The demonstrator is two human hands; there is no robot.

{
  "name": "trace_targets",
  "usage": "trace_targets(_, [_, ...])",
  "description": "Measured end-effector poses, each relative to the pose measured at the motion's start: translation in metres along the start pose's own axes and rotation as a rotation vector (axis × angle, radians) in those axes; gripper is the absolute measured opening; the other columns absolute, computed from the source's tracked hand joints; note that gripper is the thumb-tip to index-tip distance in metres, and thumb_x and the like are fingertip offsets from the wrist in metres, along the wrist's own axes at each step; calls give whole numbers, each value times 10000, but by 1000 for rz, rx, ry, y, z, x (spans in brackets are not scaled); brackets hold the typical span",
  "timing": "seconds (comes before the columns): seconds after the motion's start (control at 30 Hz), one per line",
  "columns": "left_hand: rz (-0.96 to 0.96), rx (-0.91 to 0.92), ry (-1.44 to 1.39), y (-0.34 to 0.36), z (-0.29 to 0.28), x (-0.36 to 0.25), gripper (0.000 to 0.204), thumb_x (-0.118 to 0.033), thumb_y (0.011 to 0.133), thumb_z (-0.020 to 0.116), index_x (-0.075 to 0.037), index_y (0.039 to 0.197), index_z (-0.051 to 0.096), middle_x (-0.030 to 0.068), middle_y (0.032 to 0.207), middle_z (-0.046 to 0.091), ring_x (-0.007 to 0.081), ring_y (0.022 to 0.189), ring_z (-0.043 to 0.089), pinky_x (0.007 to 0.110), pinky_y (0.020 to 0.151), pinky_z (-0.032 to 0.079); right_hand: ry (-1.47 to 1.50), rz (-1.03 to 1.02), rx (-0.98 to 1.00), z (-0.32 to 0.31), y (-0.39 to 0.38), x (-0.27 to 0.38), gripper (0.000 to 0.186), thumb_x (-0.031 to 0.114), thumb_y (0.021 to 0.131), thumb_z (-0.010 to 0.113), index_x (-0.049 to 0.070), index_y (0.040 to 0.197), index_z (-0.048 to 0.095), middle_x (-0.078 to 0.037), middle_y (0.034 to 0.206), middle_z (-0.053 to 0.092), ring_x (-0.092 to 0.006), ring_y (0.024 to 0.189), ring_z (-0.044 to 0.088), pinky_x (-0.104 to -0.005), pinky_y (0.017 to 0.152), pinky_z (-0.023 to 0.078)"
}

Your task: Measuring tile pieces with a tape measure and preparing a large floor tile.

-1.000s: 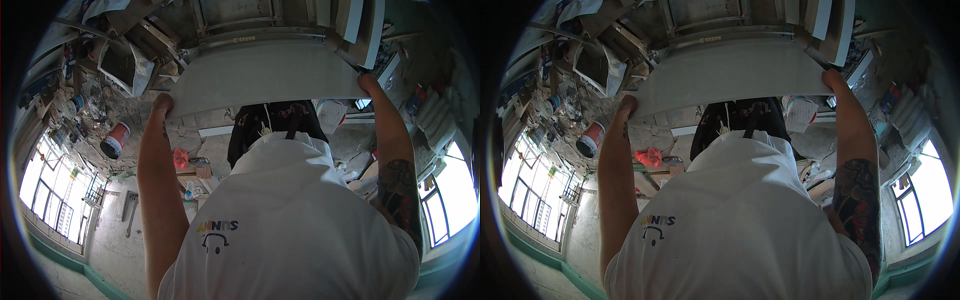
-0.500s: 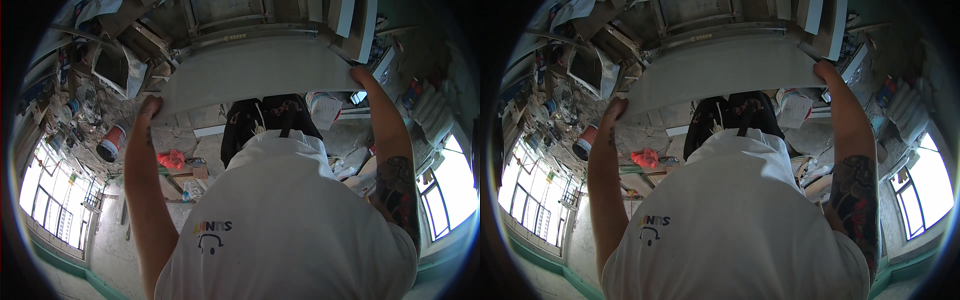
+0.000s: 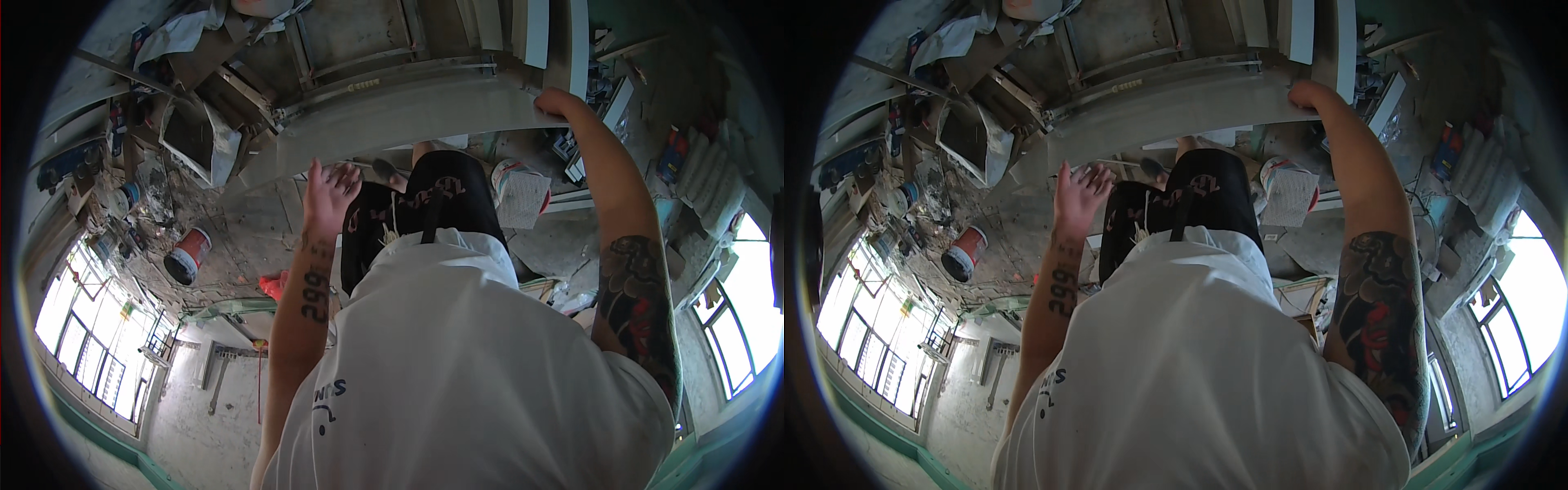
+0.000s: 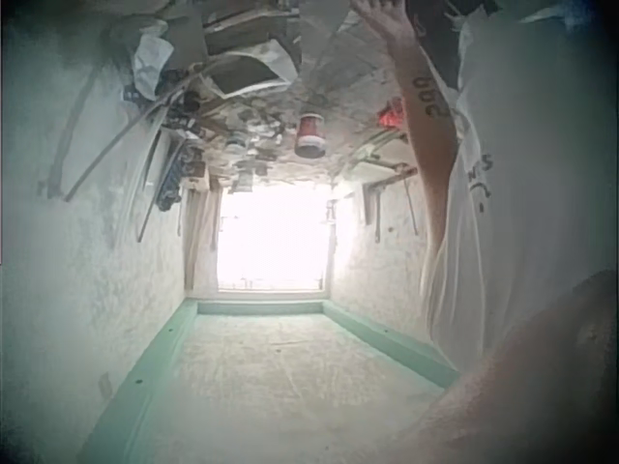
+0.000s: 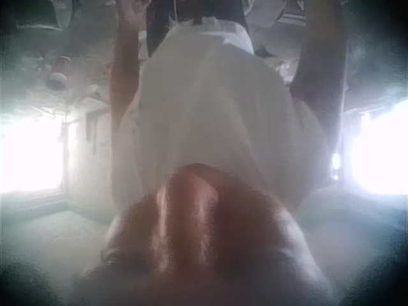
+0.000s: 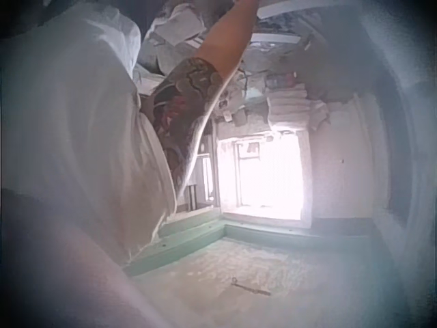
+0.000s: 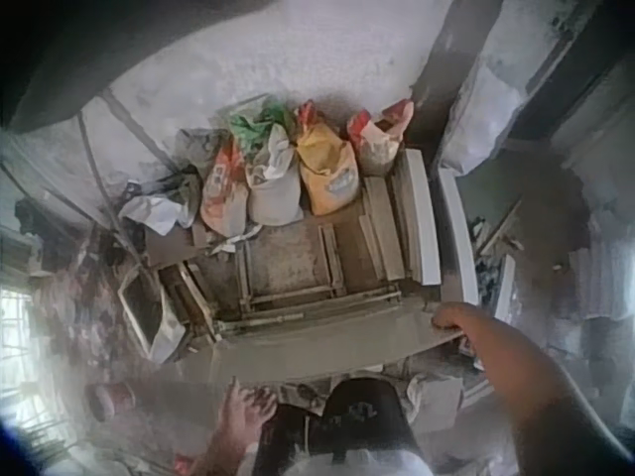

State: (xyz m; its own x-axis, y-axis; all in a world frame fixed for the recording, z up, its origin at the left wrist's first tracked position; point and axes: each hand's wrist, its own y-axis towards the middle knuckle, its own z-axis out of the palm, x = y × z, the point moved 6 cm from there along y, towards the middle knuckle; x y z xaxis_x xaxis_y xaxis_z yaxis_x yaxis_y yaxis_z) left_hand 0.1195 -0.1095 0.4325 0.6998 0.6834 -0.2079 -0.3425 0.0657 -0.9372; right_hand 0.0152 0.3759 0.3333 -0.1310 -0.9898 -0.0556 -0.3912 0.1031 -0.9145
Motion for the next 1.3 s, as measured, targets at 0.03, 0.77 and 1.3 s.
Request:
trace_targets(0.03, [4, 6, 6, 9, 8, 2, 487, -359, 889, 504, 8, 1189, 392, 151, 1155, 490, 288, 1018, 532, 401, 918, 412, 95, -71, -43, -2, -2, -7, 332, 241, 836, 457, 19, 1000, 642, -200, 1019, 621, -341, 929, 608, -403, 814, 463])
trace_targets(0.77, [343, 132, 410, 69, -4, 9, 319, -305, 895, 530, -31, 1045, 463, 89, 910, 546, 247, 821, 598, 349, 767, 475, 252, -447, -209, 248, -283, 71, 365, 377, 867, 504, 29, 812, 600, -198, 772, 598, -337, 748, 594, -424, 684, 455])
trace_targets(1.3, [480, -141, 62, 34, -75, 57, 333, -228, 891, 526, -17, 1139, 458, 133, 1079, 547, 295, 988, 548, 422, 816, 463, 1132, -23, 109, 118, -62, -107, 396, 418, 880, 491, 36, 979, 522, -100, 736, 604, -169, 561, 591, -296, 495, 470])
